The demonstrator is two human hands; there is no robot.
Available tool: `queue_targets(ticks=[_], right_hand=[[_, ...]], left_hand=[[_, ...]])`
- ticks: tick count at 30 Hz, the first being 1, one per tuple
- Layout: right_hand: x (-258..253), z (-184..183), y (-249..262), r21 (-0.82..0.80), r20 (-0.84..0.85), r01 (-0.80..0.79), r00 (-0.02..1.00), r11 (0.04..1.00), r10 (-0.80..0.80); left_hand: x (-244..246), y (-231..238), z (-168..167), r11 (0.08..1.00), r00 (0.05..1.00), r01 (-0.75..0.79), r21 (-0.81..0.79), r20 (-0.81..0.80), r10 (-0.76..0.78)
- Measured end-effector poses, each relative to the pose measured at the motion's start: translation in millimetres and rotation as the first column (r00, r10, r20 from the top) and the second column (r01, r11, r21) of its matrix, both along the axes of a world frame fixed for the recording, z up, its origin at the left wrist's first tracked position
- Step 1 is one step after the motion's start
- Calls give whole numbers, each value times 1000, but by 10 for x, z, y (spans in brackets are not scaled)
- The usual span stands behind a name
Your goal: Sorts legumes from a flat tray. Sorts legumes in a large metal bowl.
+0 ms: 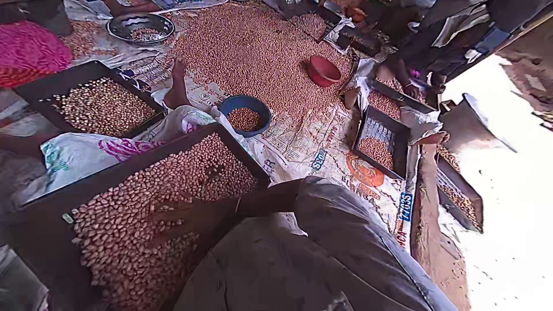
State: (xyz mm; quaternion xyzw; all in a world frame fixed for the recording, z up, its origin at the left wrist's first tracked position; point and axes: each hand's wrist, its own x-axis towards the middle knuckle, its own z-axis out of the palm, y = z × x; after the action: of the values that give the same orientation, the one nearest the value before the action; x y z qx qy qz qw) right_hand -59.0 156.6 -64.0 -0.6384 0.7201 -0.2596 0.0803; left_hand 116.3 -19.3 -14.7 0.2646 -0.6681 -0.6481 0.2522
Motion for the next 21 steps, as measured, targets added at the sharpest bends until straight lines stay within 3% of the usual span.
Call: queue_targets(ticks=[3,6,9,12,14,16,19,21], right_hand=[[-325,-177,-304,-195,-92,101,988,976,-121],[-732,-321,-124,-203,-166,226,951,953,-261],[-751,-604,398,-50,13,111,994,993,-110],[-419,-561,526,88,143,-62,989,994,49],[-177,-434,268,55,60,-93,994,994,90],[-106,-283,-108,-127,-65,-91,994,988,84],[-369,-221,-526,-348,-238,81,956,934,-171],[-653,-313,-484,-318,-254,207,922,925,-294]], left_hand=[[222,-237,-265,979,992,99,-176,89,-84],[333,-229,-405,981,994,57,-188,104,-38],[408,-249,-677,999,989,-23,-31,143,27],[333,-217,-755,995,985,-70,68,165,58],[256,-194,-633,999,991,-24,22,132,20],[172,-154,-371,992,993,59,-113,106,-47],[147,-154,-176,964,990,141,-225,52,-133],[220,-177,-296,985,994,107,-135,49,-102]])
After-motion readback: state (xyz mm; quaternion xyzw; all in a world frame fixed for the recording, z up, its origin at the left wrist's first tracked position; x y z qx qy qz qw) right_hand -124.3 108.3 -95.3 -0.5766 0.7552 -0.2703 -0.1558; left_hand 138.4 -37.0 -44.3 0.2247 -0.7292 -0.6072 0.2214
